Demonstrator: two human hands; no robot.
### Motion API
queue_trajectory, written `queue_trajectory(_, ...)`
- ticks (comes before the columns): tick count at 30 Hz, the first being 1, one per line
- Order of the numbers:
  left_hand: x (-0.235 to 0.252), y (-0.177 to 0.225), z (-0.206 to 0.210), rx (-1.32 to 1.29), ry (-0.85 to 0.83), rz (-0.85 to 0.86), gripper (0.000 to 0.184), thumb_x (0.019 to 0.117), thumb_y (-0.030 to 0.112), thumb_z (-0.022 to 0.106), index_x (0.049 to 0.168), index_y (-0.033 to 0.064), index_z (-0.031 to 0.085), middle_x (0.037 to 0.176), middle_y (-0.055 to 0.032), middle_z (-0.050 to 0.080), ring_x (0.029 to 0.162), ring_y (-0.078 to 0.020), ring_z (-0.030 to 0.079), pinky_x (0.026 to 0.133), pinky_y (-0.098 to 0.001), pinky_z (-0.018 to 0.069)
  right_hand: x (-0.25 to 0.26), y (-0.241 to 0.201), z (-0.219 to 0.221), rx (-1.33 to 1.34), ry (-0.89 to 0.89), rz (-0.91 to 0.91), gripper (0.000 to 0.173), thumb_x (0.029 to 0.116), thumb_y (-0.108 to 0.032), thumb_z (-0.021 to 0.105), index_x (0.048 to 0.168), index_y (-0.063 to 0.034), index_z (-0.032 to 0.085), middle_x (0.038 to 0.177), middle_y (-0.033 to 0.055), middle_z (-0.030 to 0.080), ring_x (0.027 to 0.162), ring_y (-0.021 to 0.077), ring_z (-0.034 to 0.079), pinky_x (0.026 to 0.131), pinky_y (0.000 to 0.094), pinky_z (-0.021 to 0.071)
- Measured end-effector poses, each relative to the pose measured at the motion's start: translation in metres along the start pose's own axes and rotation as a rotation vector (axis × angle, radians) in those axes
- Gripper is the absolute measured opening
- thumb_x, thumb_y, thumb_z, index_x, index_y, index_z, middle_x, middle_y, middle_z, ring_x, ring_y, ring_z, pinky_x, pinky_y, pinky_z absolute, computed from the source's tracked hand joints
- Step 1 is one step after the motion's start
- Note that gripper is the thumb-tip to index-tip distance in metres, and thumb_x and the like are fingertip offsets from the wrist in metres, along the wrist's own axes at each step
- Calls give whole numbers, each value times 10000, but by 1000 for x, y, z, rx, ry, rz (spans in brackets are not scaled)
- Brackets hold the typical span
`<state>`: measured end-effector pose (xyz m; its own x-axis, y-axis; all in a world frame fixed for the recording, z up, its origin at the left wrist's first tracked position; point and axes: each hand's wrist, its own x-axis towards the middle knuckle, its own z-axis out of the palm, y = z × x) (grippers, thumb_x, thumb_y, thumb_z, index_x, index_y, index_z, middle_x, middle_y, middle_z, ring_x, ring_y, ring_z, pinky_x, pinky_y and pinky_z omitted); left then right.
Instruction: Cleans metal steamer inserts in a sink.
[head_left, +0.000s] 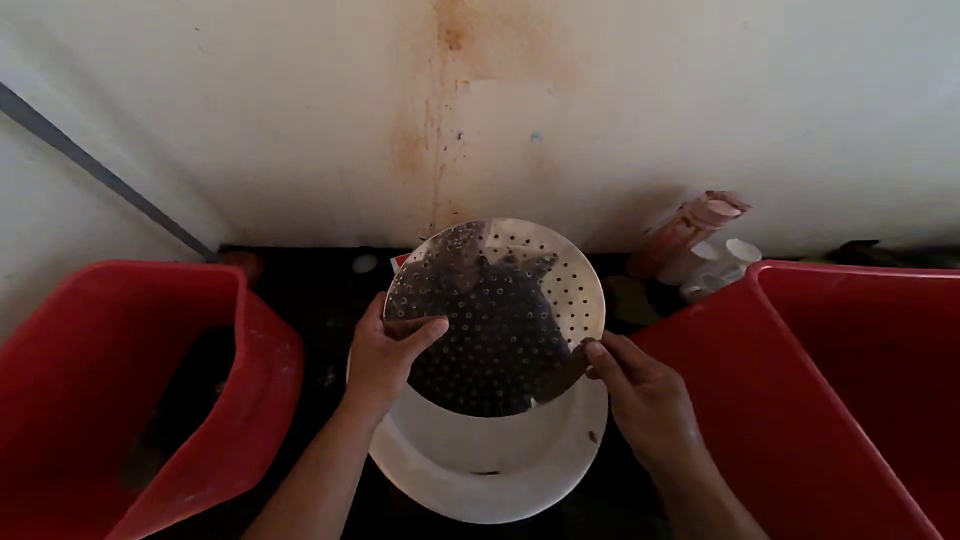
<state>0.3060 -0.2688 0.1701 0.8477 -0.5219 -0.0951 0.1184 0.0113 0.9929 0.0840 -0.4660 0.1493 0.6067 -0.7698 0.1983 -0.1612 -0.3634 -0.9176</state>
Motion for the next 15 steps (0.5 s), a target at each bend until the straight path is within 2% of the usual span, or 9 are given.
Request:
queue_trajectory(5,-3,-4,4,-92,49,45,485,853,102,827,1286,122,608,1076,-71,738,916,-167,736,733,-314,639,5,-4,3,-65,-48,79,271,1006,-325,616,1158,-129,725,989,-9,738,865,115,724,738,299,630)
queue_trajectory(9,-5,-9,7,-130,94,94,487,864,106,815,1301,134,602,1049,-48,738,806,-125,716,620,-238,598,9,-12,10,-27,-22,118,256,958,-307,690,1148,-136,703,917,-1,728,830,134,723,711,315,634)
queue_trajectory(11,-4,-11,4,-143,64,103,491,886,115,797,1329,140,588,1087,-49,738,864,-137,731,679,-258,623,11,-13,11,-11,-16,104,270,948,-323,711,1150,-146,713,914,0,735,820,143,724,700,315,634)
queue_trajectory(15,-1,-13,-5,-144,13,80,444,963,169,720,1376,162,555,1153,-51,716,953,-142,717,754,-273,619,11,-12,14,-6,-4,99,299,934,-345,727,1166,-156,722,918,-9,744,824,139,729,701,299,636)
